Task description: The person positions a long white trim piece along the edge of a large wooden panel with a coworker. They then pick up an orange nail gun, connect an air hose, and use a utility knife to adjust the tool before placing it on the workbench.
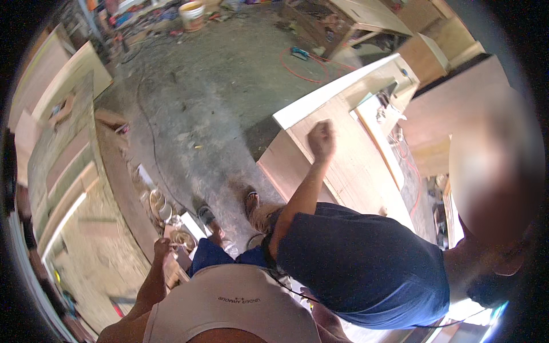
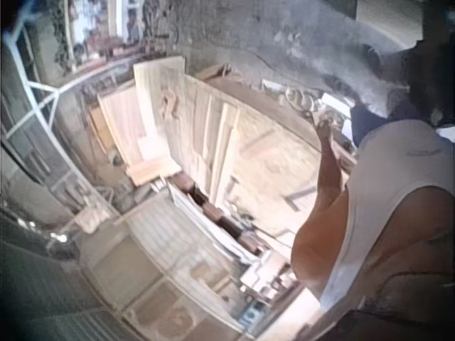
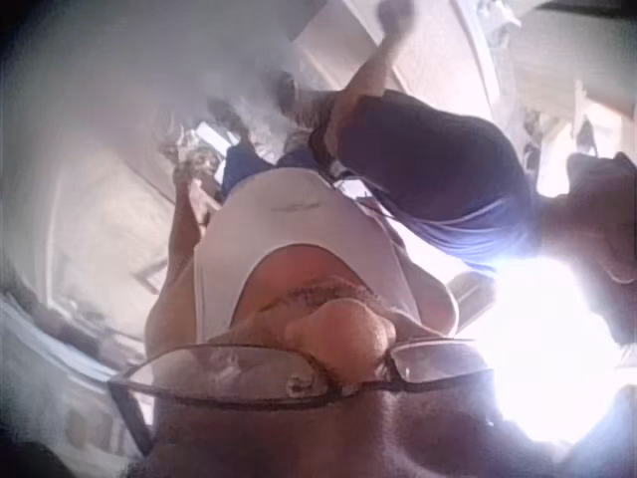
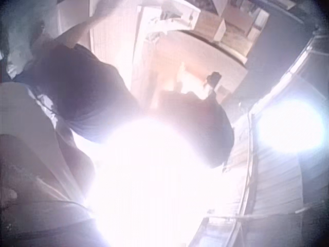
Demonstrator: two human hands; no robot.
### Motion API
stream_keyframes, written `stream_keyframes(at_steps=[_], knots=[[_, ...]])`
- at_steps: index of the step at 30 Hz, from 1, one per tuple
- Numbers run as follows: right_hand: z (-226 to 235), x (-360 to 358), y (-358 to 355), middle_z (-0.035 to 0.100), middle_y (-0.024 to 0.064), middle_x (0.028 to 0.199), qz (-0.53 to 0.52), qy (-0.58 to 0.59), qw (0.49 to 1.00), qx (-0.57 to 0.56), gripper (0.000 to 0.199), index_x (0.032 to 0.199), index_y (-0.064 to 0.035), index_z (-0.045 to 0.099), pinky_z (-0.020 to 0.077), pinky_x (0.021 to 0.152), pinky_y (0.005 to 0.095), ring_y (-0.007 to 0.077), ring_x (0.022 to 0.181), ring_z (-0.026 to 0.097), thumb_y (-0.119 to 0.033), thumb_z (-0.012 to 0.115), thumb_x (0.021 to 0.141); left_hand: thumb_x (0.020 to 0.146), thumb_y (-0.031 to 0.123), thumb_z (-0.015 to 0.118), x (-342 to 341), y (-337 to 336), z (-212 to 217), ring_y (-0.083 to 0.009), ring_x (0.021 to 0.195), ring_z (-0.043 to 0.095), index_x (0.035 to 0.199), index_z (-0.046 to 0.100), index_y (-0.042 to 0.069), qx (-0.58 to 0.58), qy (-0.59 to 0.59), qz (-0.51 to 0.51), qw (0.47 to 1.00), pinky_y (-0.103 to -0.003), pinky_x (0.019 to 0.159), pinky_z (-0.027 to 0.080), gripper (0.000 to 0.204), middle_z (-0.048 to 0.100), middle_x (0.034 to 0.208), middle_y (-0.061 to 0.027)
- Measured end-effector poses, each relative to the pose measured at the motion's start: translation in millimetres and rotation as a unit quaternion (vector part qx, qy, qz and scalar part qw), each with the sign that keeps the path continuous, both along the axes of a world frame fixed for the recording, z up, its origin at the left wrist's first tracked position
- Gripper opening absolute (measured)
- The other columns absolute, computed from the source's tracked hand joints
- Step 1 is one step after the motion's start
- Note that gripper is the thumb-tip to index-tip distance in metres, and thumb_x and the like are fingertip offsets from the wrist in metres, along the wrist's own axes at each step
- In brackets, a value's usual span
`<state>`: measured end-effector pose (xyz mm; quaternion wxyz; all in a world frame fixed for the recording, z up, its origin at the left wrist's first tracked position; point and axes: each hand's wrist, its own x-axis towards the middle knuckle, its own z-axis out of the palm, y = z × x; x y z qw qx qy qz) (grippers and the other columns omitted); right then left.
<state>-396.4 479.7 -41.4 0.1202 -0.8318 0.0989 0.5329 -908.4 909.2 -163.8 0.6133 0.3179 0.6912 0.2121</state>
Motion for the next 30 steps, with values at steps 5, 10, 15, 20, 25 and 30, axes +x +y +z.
stream_keyframes(at_steps=[5, 10, 15, 20, 25, 30], knots=[[11, -113, 40, 0.069, 0.0073, 0.074, -0.043, 0.001, 0.998, 0.035, 0.020, 0.089, -0.0094, 0.068, 0.0427, 0.042, 0.0334, 0.0186, 0.053, 0.062, -0.029, 0.069, 0.087, 0.089, 0.024, 0.057, -86, 59, -23, -0.0143, 0.060, 0.060, 0.078, 0.067, 0.002, 0.000, 0.124, -0.213, 0.969, -0.031, 0.055, 0.050, 0.027, 0.065, 0.069, -0.0080], [-41, -135, 78, 0.069, 0.0085, 0.073, 0.071, 0.017, 0.995, 0.069, 0.024, 0.088, -0.0069, 0.070, 0.0483, 0.045, 0.0340, 0.0201, 0.054, 0.065, -0.031, 0.069, 0.086, 0.090, 0.024, 0.056, -123, 103, -37, -0.0119, 0.060, 0.062, 0.081, 0.069, 0.004, -0.134, -0.104, -0.134, 0.976, -0.031, 0.056, 0.052, 0.026, 0.068, 0.072, -0.0060], [-61, -131, 229, 0.068, 0.0097, 0.071, 0.081, 0.001, 0.993, 0.087, 0.027, 0.088, -0.0052, 0.070, 0.0503, 0.046, 0.0344, 0.0208, 0.053, 0.065, -0.032, 0.067, 0.086, 0.093, 0.025, 0.053, -75, 146, -20, -0.0146, 0.065, 0.060, 0.085, 0.067, 0.005, -0.107, -0.022, -0.228, 0.967, -0.032, 0.060, 0.051, 0.025, 0.066, 0.077, -0.0058], [-72, -109, 359, 0.068, 0.0109, 0.069, 0.135, -0.010, 0.983, 0.126, 0.029, 0.087, -0.0036, 0.070, 0.0523, 0.047, 0.0347, 0.0214, 0.053, 0.065, -0.032, 0.065, 0.085, 0.093, 0.026, 0.051, -31, 250, 6, -0.0160, 0.072, 0.058, 0.090, 0.064, 0.005, -0.116, -0.020, -0.193, 0.974, -0.033, 0.065, 0.049, 0.024, 0.063, 0.084, -0.0067], [-72, -76, 471, 0.067, 0.0122, 0.066, 0.216, -0.026, 0.966, 0.138, 0.032, 0.086, -0.0019, 0.070, 0.0543, 0.049, 0.0351, 0.0221, 0.052, 0.065, -0.033, 0.064, 0.084, 0.094, 0.026, 0.050, 11, 349, 28, -0.0175, 0.078, 0.055, 0.096, 0.061, 0.005, -0.078, -0.025, -0.200, 0.976, -0.034, 0.070, 0.046, 0.024, 0.060, 0.090, -0.0075], [-57, -36, 610, 0.068, 0.0160, 0.070, 0.278, -0.051, 0.934, 0.220, 0.035, 0.088, -0.0013, 0.071, 0.0558, 0.054, 0.0403, 0.0275, 0.057, 0.067, -0.034, 0.060, 0.084, 0.095, 0.027, 0.048, 51, 442, 41, -0.0189, 0.085, 0.053, 0.101, 0.058, 0.005, -0.060, -0.023, -0.195, 0.979, -0.036, 0.075, 0.044, 0.025, 0.057, 0.097, -0.0084]])
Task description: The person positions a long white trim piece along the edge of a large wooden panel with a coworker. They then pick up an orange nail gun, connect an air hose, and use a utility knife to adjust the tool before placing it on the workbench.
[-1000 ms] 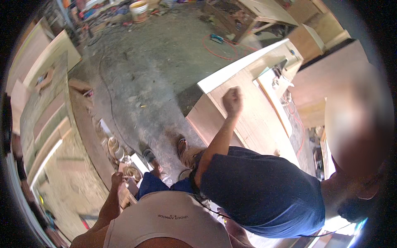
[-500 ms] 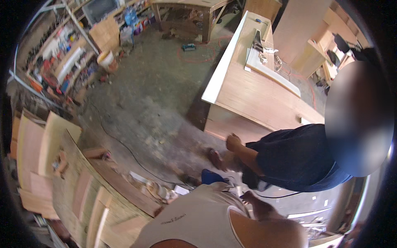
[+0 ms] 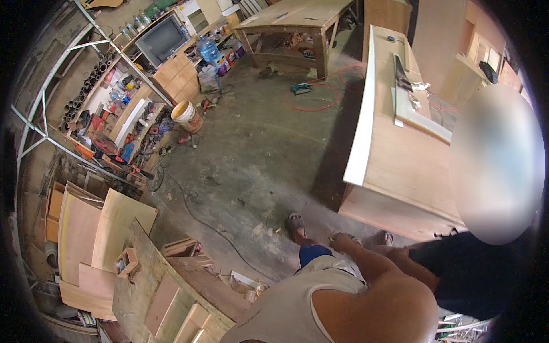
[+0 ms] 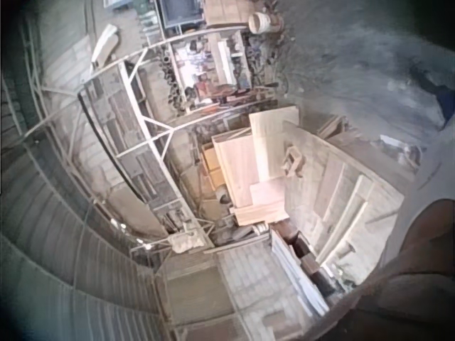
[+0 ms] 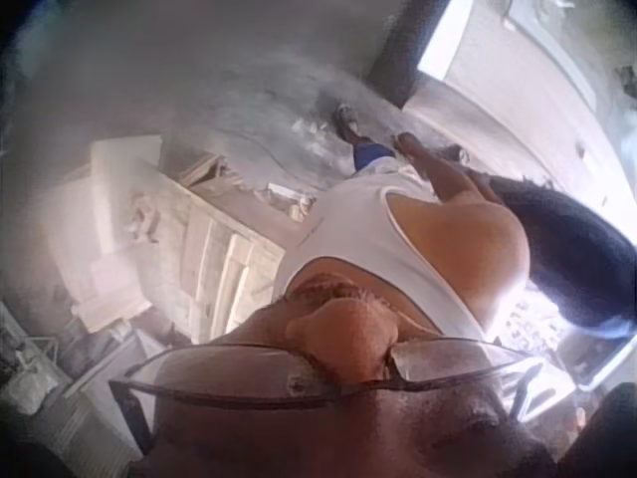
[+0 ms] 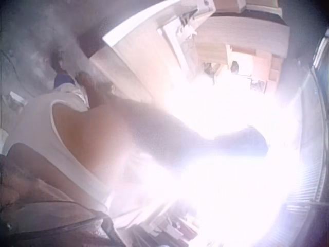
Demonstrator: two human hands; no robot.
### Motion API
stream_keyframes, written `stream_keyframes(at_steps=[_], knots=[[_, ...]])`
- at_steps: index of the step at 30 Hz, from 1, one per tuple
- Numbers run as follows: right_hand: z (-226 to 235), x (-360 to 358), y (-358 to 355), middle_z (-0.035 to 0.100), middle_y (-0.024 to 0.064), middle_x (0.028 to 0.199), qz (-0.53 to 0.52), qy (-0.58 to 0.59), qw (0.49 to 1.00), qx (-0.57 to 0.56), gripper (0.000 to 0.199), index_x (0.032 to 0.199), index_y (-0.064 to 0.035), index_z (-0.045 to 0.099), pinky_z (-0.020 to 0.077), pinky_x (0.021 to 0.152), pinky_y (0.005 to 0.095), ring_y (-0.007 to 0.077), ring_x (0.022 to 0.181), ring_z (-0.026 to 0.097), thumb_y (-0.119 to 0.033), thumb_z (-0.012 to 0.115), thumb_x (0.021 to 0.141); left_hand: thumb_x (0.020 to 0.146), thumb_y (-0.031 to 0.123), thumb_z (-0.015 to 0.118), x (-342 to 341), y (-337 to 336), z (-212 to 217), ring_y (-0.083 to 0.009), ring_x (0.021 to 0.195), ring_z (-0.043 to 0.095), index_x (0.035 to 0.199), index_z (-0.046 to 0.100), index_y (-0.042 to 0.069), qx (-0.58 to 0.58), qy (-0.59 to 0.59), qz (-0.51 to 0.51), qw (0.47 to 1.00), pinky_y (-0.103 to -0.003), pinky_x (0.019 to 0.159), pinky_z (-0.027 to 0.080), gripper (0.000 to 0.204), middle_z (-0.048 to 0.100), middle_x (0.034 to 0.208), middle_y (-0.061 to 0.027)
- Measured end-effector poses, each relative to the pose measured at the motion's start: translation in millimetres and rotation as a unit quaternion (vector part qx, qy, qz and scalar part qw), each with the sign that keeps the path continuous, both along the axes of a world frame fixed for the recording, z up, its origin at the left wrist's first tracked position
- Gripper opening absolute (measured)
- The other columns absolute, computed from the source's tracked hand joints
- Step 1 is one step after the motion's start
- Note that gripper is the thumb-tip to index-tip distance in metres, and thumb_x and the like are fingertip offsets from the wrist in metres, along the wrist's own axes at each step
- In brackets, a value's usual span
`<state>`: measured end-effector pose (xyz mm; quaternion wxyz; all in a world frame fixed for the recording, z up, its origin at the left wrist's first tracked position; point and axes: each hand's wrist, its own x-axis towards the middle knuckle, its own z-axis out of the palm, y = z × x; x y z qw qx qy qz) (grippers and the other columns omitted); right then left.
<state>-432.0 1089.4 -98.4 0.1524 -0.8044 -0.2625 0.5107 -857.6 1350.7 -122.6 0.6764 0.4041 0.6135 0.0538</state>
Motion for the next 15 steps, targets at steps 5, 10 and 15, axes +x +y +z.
stream_keyframes(at_steps=[5, 10, 15], knots=[[-13, 68, 122, 0.067, 0.0256, 0.095, 0.154, -0.194, 0.961, 0.124, 0.036, 0.092, -0.0008, 0.070, 0.0522, 0.076, 0.0515, 0.0418, 0.089, 0.065, -0.033, 0.058, 0.083, 0.096, 0.028, 0.046, 55, 79, -5, -0.0204, 0.092, 0.050, 0.107, 0.055, 0.005, -0.032, 0.018, -0.013, 0.999, -0.037, 0.079, 0.042, 0.027, 0.054, 0.104, -0.0093], [59, 198, 210, 0.069, 0.0223, 0.085, 0.083, -0.292, 0.941, 0.152, 0.030, 0.092, -0.0025, 0.067, 0.0549, 0.068, 0.0501, 0.0388, 0.078, 0.068, -0.030, 0.056, 0.086, 0.097, 0.029, 0.044, 94, 165, -5, -0.0218, 0.099, 0.048, 0.112, 0.052, 0.006, -0.040, 0.046, -0.041, 0.997, -0.038, 0.084, 0.040, 0.029, 0.051, 0.110, -0.0102], [116, 318, 172, 0.069, 0.0230, 0.091, -0.241, -0.390, 0.878, 0.141, 0.026, 0.101, -0.0043, 0.067, 0.0543, 0.075, 0.0487, 0.0395, 0.087, 0.067, -0.023, 0.058, 0.084, 0.098, 0.030, 0.042, 168, 254, 1, -0.0232, 0.105, 0.045, 0.118, 0.049, 0.006, -0.038, 0.045, -0.110, 0.992, -0.039, 0.089, 0.038, 0.032, 0.048, 0.117, -0.0110]])
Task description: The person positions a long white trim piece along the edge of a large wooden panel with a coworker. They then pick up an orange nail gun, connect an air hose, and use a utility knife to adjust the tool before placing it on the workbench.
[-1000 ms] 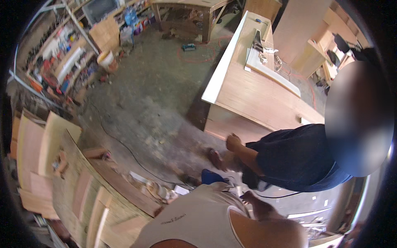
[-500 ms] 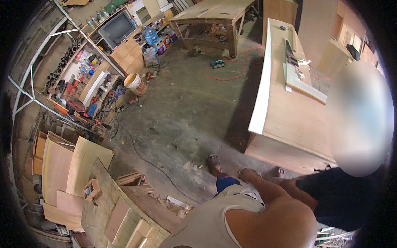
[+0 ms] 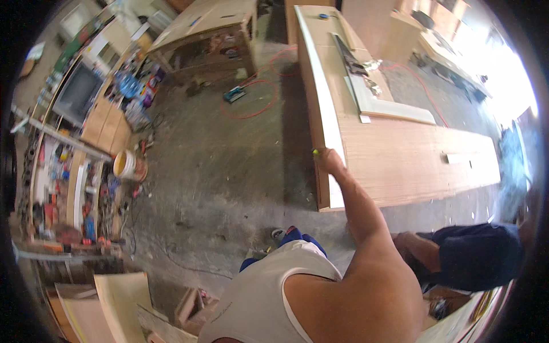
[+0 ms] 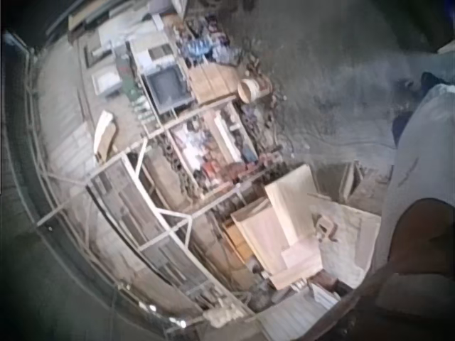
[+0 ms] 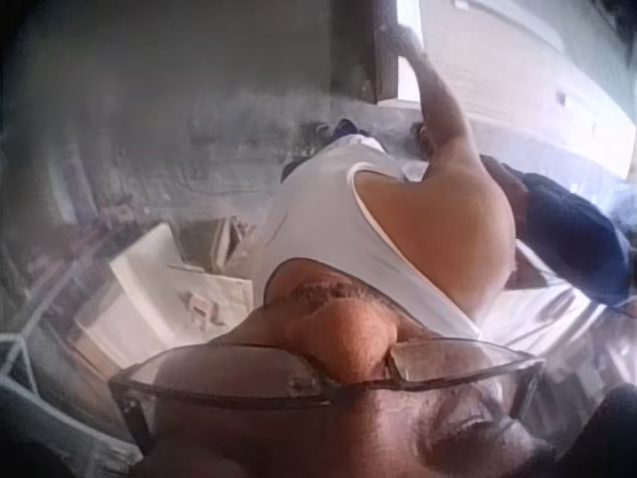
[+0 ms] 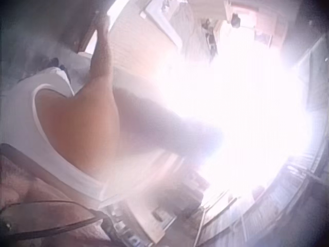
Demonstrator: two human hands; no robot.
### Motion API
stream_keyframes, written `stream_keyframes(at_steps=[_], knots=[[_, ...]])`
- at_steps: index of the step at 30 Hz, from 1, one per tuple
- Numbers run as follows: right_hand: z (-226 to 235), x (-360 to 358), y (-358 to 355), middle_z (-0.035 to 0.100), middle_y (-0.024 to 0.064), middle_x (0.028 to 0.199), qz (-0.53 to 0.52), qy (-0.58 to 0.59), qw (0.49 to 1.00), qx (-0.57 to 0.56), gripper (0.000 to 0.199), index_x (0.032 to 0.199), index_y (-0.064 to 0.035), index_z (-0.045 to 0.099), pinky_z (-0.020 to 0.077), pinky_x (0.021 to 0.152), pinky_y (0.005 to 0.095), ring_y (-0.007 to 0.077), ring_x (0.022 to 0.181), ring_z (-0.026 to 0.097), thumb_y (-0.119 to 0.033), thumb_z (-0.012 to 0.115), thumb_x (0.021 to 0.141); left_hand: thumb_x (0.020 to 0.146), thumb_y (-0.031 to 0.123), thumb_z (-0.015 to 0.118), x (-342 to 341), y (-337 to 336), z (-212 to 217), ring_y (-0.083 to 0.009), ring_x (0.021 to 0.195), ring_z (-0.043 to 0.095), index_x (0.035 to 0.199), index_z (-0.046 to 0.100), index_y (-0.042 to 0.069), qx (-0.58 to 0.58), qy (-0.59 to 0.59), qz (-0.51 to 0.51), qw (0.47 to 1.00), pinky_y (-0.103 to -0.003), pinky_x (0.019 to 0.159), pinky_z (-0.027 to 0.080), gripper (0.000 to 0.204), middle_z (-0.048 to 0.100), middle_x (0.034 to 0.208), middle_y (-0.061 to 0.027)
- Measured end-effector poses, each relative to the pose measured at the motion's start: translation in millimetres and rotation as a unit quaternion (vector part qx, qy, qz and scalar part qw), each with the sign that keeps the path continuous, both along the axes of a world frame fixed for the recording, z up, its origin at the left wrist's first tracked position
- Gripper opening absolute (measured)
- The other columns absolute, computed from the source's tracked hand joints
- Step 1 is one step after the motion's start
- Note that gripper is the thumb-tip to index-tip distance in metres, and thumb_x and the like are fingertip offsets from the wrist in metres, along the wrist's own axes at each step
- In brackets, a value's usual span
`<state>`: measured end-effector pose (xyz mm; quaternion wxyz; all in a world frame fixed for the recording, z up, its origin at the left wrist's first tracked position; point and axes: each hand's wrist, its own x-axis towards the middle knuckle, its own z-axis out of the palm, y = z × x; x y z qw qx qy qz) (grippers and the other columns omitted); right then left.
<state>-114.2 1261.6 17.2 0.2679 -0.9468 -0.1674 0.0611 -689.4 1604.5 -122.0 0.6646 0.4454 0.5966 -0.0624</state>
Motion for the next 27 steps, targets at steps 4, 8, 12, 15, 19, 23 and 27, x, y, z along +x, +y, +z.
stream_keyframes(at_steps=[4, 8, 12, 15, 19, 23, 27], knots=[[-16, 30, -71, 0.067, 0.0252, 0.095, -0.212, 0.024, 0.975, -0.064, 0.028, 0.102, -0.0014, 0.065, 0.0520, 0.081, 0.0493, 0.0410, 0.093, 0.065, -0.019, 0.057, 0.082, 0.098, 0.030, 0.040, 54, 73, -9, -0.0244, 0.111, 0.043, 0.122, 0.046, 0.006, -0.013, 0.007, -0.080, 0.997, -0.040, 0.093, 0.036, 0.035, 0.046, 0.123, -0.0117], [-24, -21, -100, 0.066, 0.0279, 0.096, -0.376, 0.052, 0.924, -0.053, 0.030, 0.097, 0.0011, 0.066, 0.0523, 0.081, 0.0495, 0.0431, 0.093, 0.065, -0.021, 0.057, 0.080, 0.099, 0.031, 0.039, 116, 144, -23, -0.0256, 0.116, 0.041, 0.127, 0.044, 0.006, -0.034, 0.019, -0.174, 0.984, -0.041, 0.097, 0.034, 0.038, 0.044, 0.128, -0.0124], [-25, -109, -75, 0.065, 0.0324, 0.086, -0.476, 0.074, 0.876, -0.028, 0.033, 0.090, 0.0052, 0.067, 0.0512, 0.080, 0.0513, 0.0474, 0.089, 0.065, -0.025, 0.057, 0.079, 0.100, 0.032, 0.037, 194, 221, -24, -0.0267, 0.121, 0.039, 0.131, 0.041, 0.006, -0.049, 0.035, -0.260, 0.964, -0.042, 0.101, 0.033, 0.041, 0.041, 0.133, -0.0131], [-17, -166, -25, 0.066, 0.0296, 0.091, -0.536, 0.140, 0.833, 0.005, 0.038, 0.093, 0.0035, 0.067, 0.0512, 0.081, 0.0485, 0.0415, 0.091, 0.067, -0.030, 0.067, 0.076, 0.100, 0.032, 0.036, 269, 285, -14, -0.0276, 0.126, 0.037, 0.134, 0.039, 0.006, -0.044, 0.043, -0.311, 0.948, -0.043, 0.104, 0.031, 0.043, 0.040, 0.137, -0.0137], [2, -211, 34, 0.066, 0.0285, 0.088, -0.576, 0.119, 0.809, 0.018, 0.032, 0.090, 0.0014, 0.067, 0.0502, 0.076, 0.0485, 0.0416, 0.087, 0.066, -0.028, 0.068, 0.077, 0.101, 0.033, 0.035, 405, 362, 9, -0.0287, 0.131, 0.035, 0.139, 0.037, 0.006, -0.011, 0.021, -0.348, 0.937, -0.044, 0.108, 0.030, 0.046, 0.037, 0.143, -0.0144], [10, -199, 52, 0.065, 0.0284, 0.086, -0.601, 0.070, 0.793, 0.064, 0.030, 0.087, 0.0012, 0.066, 0.0494, 0.075, 0.0494, 0.0434, 0.085, 0.065, -0.027, 0.068, 0.078, 0.102, 0.034, 0.033, 593, 368, 56, -0.0299, 0.136, 0.033, 0.143, 0.034, 0.006, 0.008, -0.057, -0.368, 0.928, -0.045, 0.112, 0.028, 0.049, 0.035, 0.148, -0.0151], [19, -119, 30, 0.065, 0.0283, 0.085, -0.607, 0.024, 0.794, 0.031, 0.029, 0.091, 0.0002, 0.066, 0.0494, 0.076, 0.0511, 0.0447, 0.084, 0.064, -0.027, 0.065, 0.081, 0.102, 0.034, 0.032, 755, 281, 99, -0.0310, 0.142, 0.031, 0.147, 0.032, 0.006, -0.078, -0.153, -0.417, 0.893, -0.045, 0.116, 0.026, 0.053, 0.033, 0.153, -0.0158]])
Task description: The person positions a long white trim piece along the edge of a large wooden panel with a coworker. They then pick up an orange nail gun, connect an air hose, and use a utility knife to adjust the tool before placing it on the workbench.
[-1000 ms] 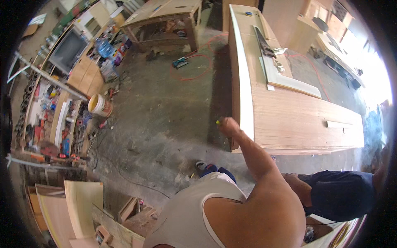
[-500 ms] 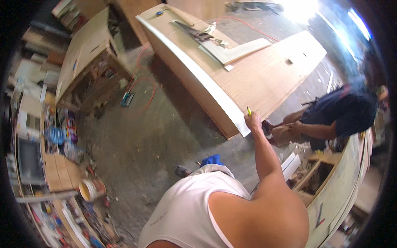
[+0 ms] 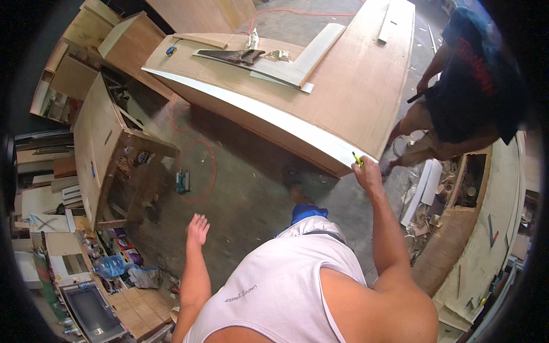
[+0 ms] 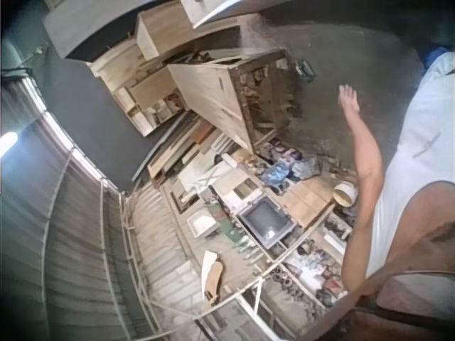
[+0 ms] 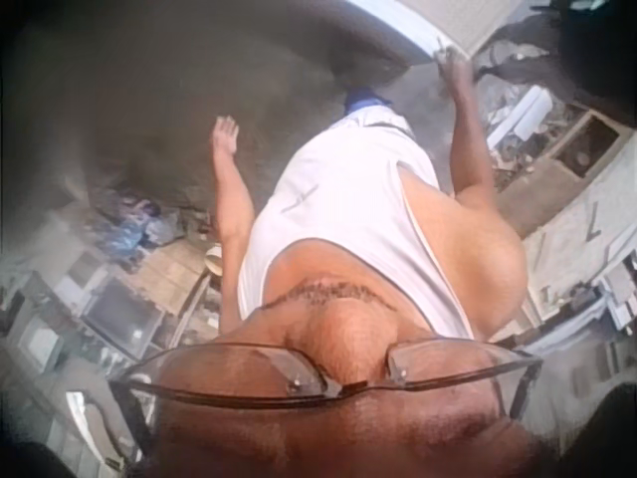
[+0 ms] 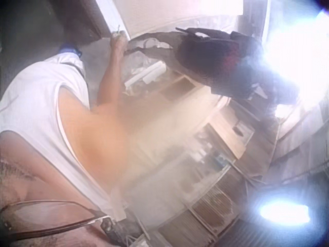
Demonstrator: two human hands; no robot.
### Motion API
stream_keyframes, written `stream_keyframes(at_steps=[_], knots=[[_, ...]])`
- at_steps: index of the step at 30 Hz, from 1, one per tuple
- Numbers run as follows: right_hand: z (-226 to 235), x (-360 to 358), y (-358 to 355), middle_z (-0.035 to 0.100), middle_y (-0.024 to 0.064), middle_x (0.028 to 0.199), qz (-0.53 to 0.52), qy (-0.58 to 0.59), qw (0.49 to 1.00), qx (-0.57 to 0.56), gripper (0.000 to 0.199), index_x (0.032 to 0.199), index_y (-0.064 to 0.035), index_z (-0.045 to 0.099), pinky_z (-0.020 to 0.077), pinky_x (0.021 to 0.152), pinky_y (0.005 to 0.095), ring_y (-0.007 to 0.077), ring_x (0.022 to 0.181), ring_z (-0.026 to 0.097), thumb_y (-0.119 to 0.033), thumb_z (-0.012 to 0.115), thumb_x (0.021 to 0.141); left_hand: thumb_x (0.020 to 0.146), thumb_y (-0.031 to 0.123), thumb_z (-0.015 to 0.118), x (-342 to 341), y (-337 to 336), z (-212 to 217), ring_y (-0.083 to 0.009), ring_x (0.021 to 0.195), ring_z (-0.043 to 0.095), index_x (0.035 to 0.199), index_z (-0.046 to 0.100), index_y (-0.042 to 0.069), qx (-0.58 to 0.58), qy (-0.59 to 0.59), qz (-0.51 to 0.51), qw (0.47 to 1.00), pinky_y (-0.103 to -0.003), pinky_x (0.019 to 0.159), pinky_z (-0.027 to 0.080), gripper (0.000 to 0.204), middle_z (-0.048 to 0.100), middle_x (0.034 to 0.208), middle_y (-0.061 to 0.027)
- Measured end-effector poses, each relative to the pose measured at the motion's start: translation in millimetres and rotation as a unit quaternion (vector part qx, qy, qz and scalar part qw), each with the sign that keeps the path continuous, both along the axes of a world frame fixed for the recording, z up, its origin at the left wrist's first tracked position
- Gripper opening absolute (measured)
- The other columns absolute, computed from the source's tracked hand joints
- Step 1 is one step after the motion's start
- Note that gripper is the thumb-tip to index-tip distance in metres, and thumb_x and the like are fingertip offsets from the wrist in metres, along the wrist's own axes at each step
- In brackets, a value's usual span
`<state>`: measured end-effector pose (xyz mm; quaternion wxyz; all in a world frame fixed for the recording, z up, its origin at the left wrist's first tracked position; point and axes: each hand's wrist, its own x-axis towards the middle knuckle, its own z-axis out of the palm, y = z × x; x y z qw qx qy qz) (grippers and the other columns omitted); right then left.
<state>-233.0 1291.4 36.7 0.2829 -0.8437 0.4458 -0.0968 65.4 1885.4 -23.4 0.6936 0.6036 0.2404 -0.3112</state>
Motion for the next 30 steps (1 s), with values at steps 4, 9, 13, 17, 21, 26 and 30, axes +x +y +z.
stream_keyframes(at_steps=[4, 9, 13, 17, 21, 26, 30], knots=[[-25, 93, -56, 0.065, 0.0268, 0.089, 0.029, 0.044, 0.998, -0.035, 0.030, 0.103, -0.0011, 0.065, 0.0503, 0.081, 0.0504, 0.0436, 0.089, 0.063, -0.022, 0.064, 0.081, 0.096, 0.038, 0.055, 80, -142, 17, -0.0300, 0.134, 0.040, 0.139, 0.040, 0.001, -0.154, -0.006, -0.106, 0.982, -0.045, 0.110, 0.034, 0.058, 0.045, 0.144, -0.0141], [-34, 163, -102, 0.065, 0.0224, 0.100, -0.002, 0.021, 0.996, -0.081, 0.037, 0.113, -0.0034, 0.062, 0.0502, 0.081, 0.0465, 0.0375, 0.098, 0.063, -0.021, 0.069, 0.081, 0.088, 0.036, 0.069, 139, -309, 38, -0.0287, 0.126, 0.045, 0.141, 0.038, 0.001, -0.076, 0.070, -0.147, 0.984, -0.045, 0.110, 0.034, 0.071, 0.048, 0.136, -0.0141], [-6, 192, -70, 0.065, 0.0209, 0.097, -0.052, -0.008, 0.969, -0.240, 0.032, 0.106, -0.0001, 0.064, 0.0487, 0.087, 0.0421, 0.0363, 0.097, 0.062, -0.017, 0.069, 0.080, 0.086, 0.036, 0.071, 184, -368, 27, -0.0324, 0.135, 0.037, 0.144, 0.034, 0.002, -0.054, 0.085, -0.155, 0.983, -0.048, 0.113, 0.029, 0.077, 0.041, 0.143, -0.0171], [-18, 187, -12, 0.065, 0.0155, 0.082, -0.156, -0.058, 0.986, 0.004, 0.034, 0.095, 0.0008, 0.064, 0.0513, 0.070, 0.0395, 0.0299, 0.076, 0.064, -0.026, 0.074, 0.078, 0.088, 0.029, 0.070, 224, -425, 1, -0.0352, 0.139, 0.031, 0.142, 0.036, -0.001, -0.062, 0.121, -0.108, 0.985, -0.051, 0.115, 0.024, 0.070, 0.039, 0.146, -0.0195], [-4, 212, 56, 0.057, 0.0055, 0.070, -0.429, -0.171, 0.778, 0.427, 0.040, 0.080, -0.0035, 0.058, 0.0516, 0.055, 0.0288, 0.0149, 0.060, 0.057, -0.039, 0.077, 0.081, 0.085, 0.024, 0.074, 255, -454, -24, -0.0306, 0.118, 0.051, 0.125, 0.052, -0.001, -0.095, 0.111, -0.042, 0.988, -0.049, 0.103, 0.039, 0.052, 0.053, 0.128, -0.0133], [-20, 256, 70, 0.054, 0.0068, 0.076, -0.646, -0.339, 0.588, 0.349, 0.047, 0.097, 0.0002, 0.057, 0.0532, 0.057, 0.0332, 0.0198, 0.067, 0.059, -0.039, 0.077, 0.080, 0.081, 0.024, 0.078, 280, -463, -23, -0.0264, 0.104, 0.058, 0.117, 0.056, -0.002, -0.028, 0.073, -0.047, 0.996, -0.042, 0.093, 0.048, 0.050, 0.059, 0.116, -0.0131], [-16, 297, 76, 0.058, 0.0128, 0.099, -0.736, -0.306, 0.518, 0.309, 0.056, 0.109, 0.0019, 0.058, 0.0544, 0.067, 0.0386, 0.0259, 0.084, 0.062, -0.040, 0.078, 0.078, 0.080, 0.026, 0.079, 287, -469, -18, -0.0256, 0.102, 0.058, 0.115, 0.055, -0.005, -0.027, 0.088, -0.067, 0.994, -0.040, 0.092, 0.049, 0.053, 0.058, 0.114, -0.0132]])
